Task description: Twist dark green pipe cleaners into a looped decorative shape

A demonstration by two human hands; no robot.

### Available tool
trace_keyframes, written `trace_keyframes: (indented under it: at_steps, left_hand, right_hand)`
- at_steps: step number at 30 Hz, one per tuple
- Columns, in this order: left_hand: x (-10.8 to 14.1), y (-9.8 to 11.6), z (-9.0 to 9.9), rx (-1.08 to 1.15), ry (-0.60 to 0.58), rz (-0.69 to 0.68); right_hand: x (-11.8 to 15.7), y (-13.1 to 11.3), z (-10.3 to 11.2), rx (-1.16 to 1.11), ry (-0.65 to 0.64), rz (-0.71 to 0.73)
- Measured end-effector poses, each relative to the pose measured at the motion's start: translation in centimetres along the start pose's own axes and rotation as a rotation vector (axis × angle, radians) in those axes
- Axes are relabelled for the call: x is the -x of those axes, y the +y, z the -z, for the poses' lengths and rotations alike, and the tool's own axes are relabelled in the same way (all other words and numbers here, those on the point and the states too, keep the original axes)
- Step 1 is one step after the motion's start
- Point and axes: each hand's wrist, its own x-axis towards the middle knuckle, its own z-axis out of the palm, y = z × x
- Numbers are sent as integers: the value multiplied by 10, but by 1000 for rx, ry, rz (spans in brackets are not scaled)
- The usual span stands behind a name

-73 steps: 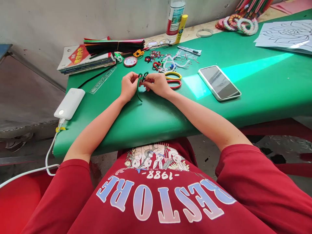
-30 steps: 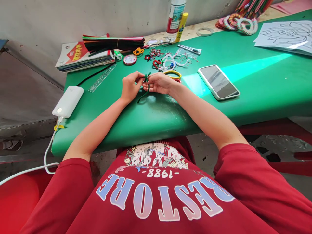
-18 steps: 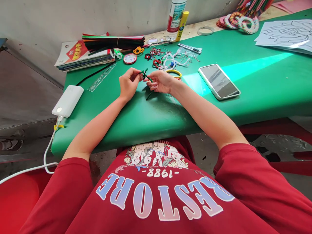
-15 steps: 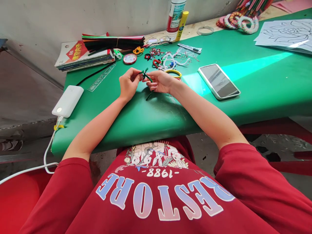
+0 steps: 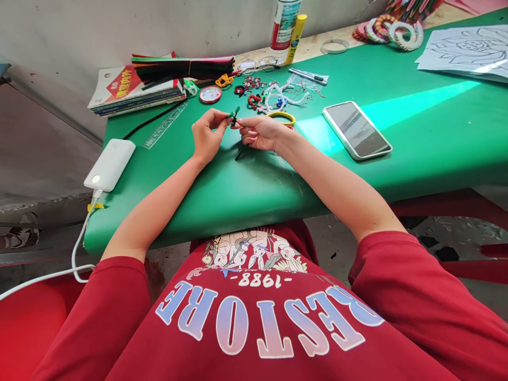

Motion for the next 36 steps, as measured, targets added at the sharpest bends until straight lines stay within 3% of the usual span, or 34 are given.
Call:
trace_keyframes:
  at_steps: [11, 23, 31, 36]
  left_hand:
    - [-12, -35, -1, 13, 25, 55]
    - [-10, -13, 0, 177, -69, 143]
    - [-16, -25, 4, 260, -98, 280]
    - [-18, -31, 4, 260, -131, 273]
  right_hand:
    - [1, 3, -3, -5, 57, 60]
    - [-4, 8, 1, 113, 72, 121]
    - [10, 6, -8, 112, 89, 162]
    - [10, 5, -7, 133, 67, 178]
